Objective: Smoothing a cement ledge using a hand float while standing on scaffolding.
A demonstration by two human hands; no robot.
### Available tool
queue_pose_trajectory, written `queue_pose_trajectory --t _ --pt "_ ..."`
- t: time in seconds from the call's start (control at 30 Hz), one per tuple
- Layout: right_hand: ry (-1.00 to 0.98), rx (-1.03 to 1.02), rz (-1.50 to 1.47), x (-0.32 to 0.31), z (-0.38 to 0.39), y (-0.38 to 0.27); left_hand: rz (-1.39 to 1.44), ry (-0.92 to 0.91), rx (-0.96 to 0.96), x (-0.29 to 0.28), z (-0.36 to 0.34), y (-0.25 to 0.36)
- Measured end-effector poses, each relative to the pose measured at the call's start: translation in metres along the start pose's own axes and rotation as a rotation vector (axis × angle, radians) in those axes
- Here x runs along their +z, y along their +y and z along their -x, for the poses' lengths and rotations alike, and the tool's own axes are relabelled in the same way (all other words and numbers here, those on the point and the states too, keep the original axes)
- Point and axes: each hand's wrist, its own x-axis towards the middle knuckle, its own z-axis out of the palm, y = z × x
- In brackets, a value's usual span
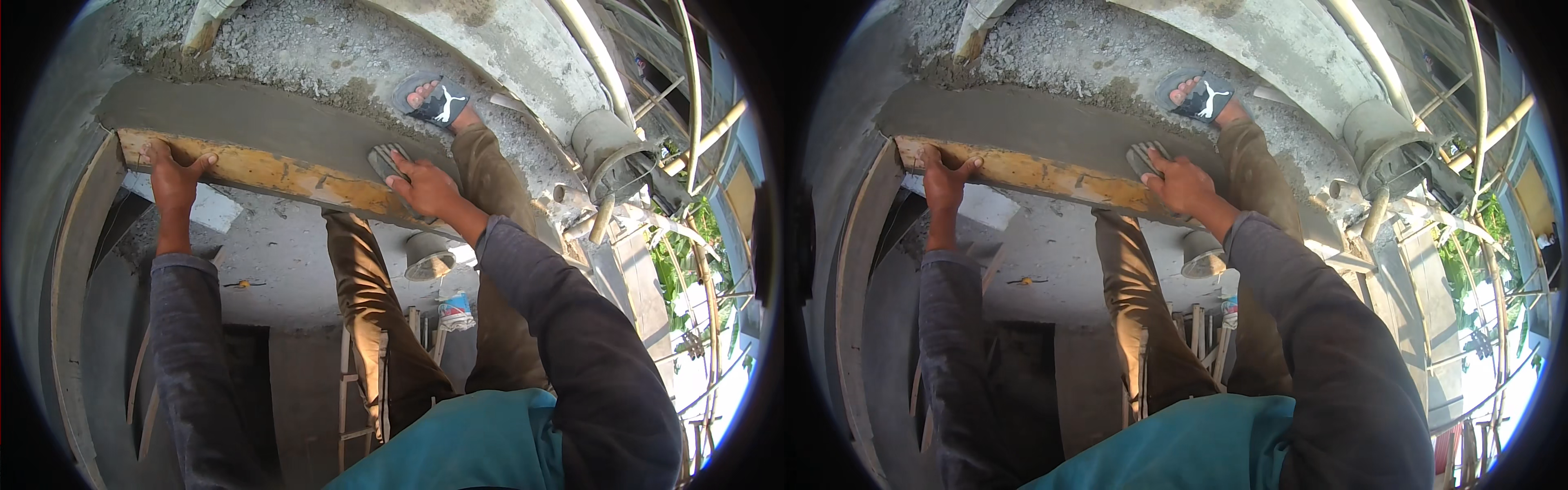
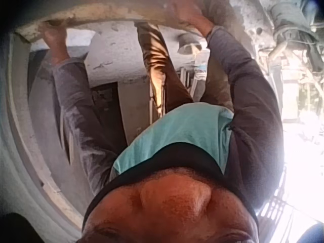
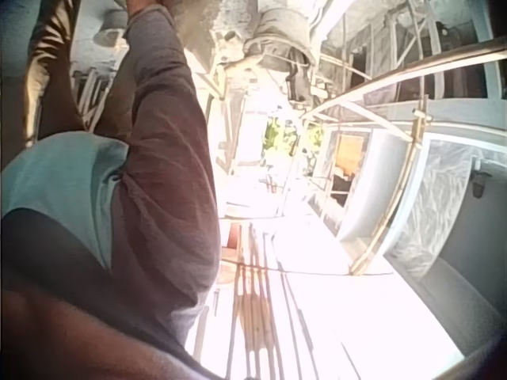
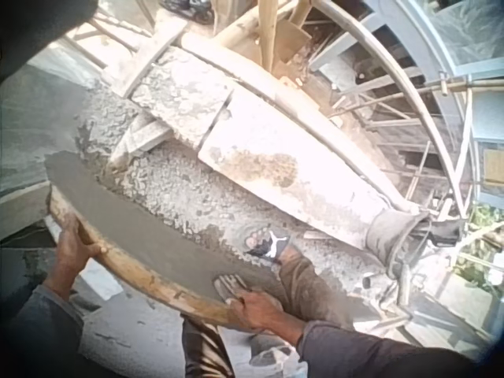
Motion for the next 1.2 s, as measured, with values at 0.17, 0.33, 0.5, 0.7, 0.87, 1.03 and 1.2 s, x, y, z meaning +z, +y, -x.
queue_pose_trajectory --t 0.17,0.33,0.5,0.7,0.87,1.03,1.2 --pt "0.11 -0.2 0.039 -0.02 -0.02 -0.022 0.018 -0.014 0.025 0.008 -0.008 0.015" --pt "-0.06 0.176 0.111 -0.002 -0.001 0.026 -0.021 0.0 0.019 0.012 -0.009 0.0" --pt "0.097 -0.012 0.026 0.003 0.018 -0.046 -0.041 0.0 0.006 0.002 -0.003 0.0" --pt "0.148 -0.243 -0.02 -0.042 -0.056 -0.126 -0.05 0.017 0.019 0.017 -0.01 0.015" --pt "-0.046 0.154 0.101 -0.01 -0.041 -0.047 -0.068 0.021 0.041 0.014 -0.003 -0.012" --pt "0.021 -0.042 0.039 -0.017 -0.009 -0.105 -0.062 0.047 0.002 0.013 -0.001 -0.008" --pt "0.157 -0.304 0.008 -0.051 -0.061 -0.187 -0.007 0.021 0.007 0.015 -0.014 0.013"
